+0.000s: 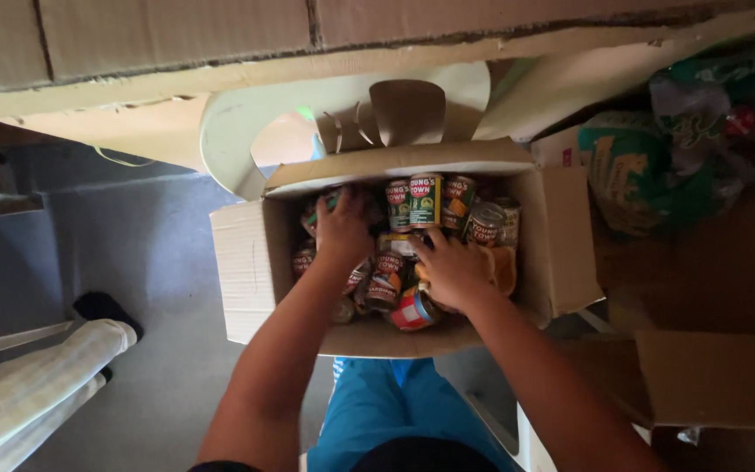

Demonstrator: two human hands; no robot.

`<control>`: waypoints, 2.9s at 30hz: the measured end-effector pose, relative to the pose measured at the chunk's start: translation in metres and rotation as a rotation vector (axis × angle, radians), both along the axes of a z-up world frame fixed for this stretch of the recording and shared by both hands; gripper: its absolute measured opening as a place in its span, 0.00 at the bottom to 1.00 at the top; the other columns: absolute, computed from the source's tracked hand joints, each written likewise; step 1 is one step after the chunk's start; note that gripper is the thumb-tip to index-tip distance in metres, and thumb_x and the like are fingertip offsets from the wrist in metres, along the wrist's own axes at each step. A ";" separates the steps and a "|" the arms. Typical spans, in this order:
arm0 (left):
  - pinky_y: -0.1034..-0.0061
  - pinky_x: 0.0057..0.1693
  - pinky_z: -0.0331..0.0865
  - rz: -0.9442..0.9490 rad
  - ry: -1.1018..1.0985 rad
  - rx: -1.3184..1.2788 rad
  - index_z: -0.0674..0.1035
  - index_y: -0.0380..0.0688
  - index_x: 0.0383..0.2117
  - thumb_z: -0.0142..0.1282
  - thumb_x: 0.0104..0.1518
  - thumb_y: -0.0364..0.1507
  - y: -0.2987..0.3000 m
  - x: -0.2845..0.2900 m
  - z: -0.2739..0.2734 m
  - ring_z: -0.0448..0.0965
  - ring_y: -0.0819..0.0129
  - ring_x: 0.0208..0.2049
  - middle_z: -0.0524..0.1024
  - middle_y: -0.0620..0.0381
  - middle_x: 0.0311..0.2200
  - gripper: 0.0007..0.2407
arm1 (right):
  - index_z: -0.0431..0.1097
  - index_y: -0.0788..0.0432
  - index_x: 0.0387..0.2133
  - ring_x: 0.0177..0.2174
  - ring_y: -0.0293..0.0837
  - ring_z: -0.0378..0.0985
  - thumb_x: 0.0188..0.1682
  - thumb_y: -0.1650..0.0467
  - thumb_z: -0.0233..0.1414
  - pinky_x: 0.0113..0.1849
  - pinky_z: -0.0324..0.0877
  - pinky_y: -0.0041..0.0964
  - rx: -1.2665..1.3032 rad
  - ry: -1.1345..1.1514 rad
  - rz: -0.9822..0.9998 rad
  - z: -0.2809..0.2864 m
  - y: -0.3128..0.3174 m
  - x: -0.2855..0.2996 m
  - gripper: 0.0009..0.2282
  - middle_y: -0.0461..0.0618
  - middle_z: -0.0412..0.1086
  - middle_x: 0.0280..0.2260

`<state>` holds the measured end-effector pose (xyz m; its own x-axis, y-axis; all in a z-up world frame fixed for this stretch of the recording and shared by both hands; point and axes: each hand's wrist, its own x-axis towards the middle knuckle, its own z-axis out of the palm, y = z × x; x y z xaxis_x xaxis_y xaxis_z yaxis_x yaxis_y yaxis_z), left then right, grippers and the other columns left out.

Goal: Wipe canned goods with a cloth and stack them on a shelf.

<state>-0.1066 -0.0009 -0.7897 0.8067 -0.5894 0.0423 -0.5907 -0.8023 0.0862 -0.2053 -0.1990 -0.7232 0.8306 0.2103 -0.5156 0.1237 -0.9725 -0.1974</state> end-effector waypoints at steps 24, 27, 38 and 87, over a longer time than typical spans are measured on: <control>0.60 0.44 0.75 0.248 0.649 -0.271 0.84 0.51 0.31 0.56 0.51 0.29 0.064 -0.081 0.094 0.82 0.54 0.37 0.82 0.54 0.33 0.06 | 0.76 0.55 0.42 0.44 0.51 0.78 0.34 0.79 0.56 0.46 0.73 0.47 0.846 -0.345 -0.600 -0.019 -0.058 -0.053 0.19 0.55 0.74 0.44; 0.59 0.45 0.74 0.343 0.418 -0.444 0.83 0.47 0.32 0.61 0.55 0.33 0.050 -0.074 0.086 0.80 0.50 0.38 0.81 0.50 0.34 0.06 | 0.75 0.52 0.45 0.38 0.47 0.81 0.39 0.75 0.52 0.41 0.76 0.42 0.604 -0.192 -0.935 -0.010 -0.071 -0.047 0.18 0.53 0.77 0.40; 0.72 0.48 0.74 0.611 1.384 -1.760 0.69 0.47 0.63 0.53 0.59 0.25 -0.116 -0.087 0.062 0.79 0.64 0.46 0.76 0.47 0.51 0.22 | 0.63 0.64 0.59 0.51 0.48 0.73 0.61 0.58 0.48 0.54 0.70 0.41 1.435 -0.457 -1.066 -0.059 -0.073 -0.042 0.23 0.54 0.68 0.53; 0.58 0.53 0.73 0.392 0.649 -0.291 0.79 0.56 0.52 0.64 0.52 0.42 -0.026 -0.116 0.113 0.78 0.53 0.50 0.79 0.52 0.49 0.20 | 0.75 0.49 0.44 0.53 0.64 0.66 0.36 0.70 0.64 0.53 0.65 0.58 0.174 -0.779 -0.277 0.070 -0.089 -0.057 0.19 0.60 0.65 0.54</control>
